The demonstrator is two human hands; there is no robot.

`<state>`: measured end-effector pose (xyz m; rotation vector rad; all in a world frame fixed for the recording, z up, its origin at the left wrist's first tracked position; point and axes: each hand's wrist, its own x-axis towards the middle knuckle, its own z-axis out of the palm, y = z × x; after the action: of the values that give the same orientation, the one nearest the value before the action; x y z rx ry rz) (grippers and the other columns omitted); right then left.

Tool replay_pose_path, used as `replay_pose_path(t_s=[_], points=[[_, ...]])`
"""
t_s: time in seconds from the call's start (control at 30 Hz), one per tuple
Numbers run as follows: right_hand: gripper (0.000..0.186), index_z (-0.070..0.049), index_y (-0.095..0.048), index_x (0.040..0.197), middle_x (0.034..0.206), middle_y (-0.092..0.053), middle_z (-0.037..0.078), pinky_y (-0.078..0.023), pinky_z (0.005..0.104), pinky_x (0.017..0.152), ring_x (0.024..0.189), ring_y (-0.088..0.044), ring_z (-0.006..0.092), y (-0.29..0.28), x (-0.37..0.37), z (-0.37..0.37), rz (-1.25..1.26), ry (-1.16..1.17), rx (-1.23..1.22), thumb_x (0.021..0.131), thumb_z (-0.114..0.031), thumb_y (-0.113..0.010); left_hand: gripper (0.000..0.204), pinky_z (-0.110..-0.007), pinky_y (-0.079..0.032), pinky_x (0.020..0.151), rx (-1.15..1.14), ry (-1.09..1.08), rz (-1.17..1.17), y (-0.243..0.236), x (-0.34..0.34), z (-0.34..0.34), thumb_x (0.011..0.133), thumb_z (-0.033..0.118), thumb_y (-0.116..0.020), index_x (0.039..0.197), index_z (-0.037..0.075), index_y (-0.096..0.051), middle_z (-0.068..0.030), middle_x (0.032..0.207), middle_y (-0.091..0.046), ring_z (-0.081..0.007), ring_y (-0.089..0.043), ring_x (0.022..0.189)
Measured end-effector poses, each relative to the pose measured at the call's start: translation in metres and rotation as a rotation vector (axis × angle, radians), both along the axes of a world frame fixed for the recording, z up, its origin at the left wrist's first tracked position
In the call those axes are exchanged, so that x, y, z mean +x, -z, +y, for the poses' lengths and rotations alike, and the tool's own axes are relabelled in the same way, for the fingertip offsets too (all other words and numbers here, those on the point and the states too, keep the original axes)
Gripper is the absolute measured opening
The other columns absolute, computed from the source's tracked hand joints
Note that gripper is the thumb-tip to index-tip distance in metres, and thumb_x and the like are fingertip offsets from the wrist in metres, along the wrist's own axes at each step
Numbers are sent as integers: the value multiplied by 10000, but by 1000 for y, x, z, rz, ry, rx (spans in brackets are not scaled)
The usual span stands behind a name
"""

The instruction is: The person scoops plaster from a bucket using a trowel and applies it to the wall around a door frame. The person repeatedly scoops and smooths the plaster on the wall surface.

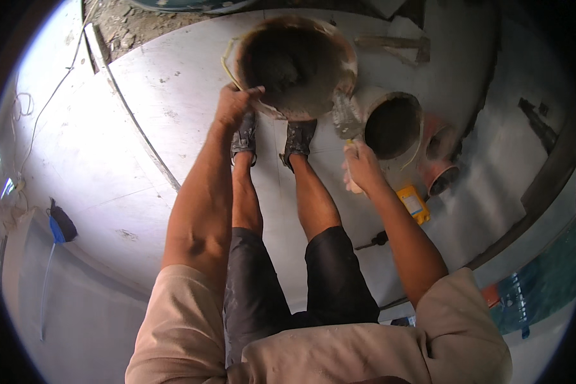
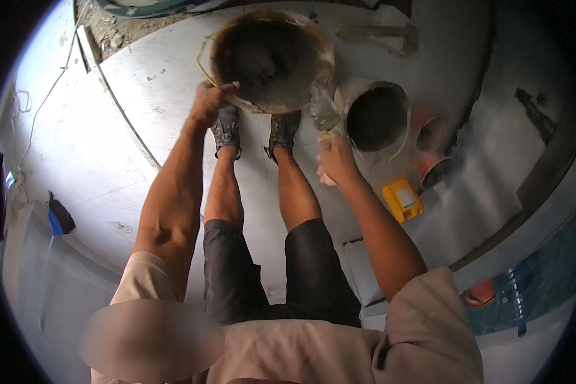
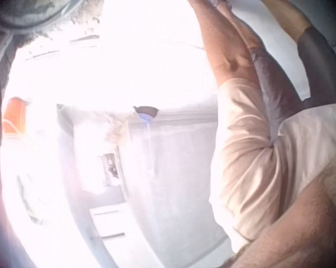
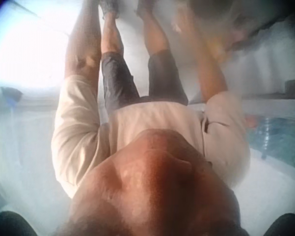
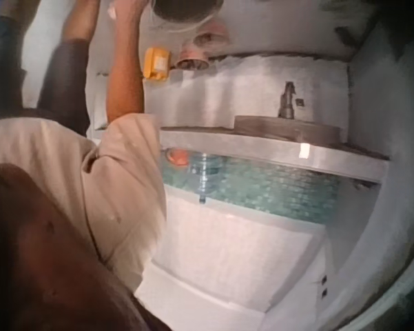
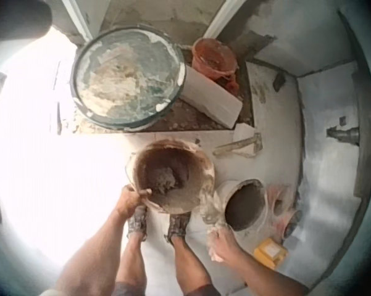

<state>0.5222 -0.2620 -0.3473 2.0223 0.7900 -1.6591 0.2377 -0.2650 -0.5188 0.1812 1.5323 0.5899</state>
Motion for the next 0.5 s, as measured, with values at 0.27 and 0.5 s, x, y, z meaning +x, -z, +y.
replay_pose_path(t_s=[0.27, 0.5], points=[[339, 5, -507, 1203, 969, -622, 315, -479, 575, 826, 909, -591, 545, -56, -56, -9, 189, -644, 894, 953, -211, -583, 317, -389, -544, 677, 14, -69, 270, -84, -5, -39, 724, 65, -627, 1000, -58, -720, -166, 806, -717, -249, -691, 741], [365, 11, -466, 1232, 1123, -591, 308, -497, 596, 844, 994, -604, 534, -161, -85, -21, 335, -924, 671, 967, -221, -563, 163, -396, -558, 578, -53, -377, 274, -230, -87, -134, 735, -25, -679, 887, -84, -669, -147, 778, -676, -244, -655, 626]])
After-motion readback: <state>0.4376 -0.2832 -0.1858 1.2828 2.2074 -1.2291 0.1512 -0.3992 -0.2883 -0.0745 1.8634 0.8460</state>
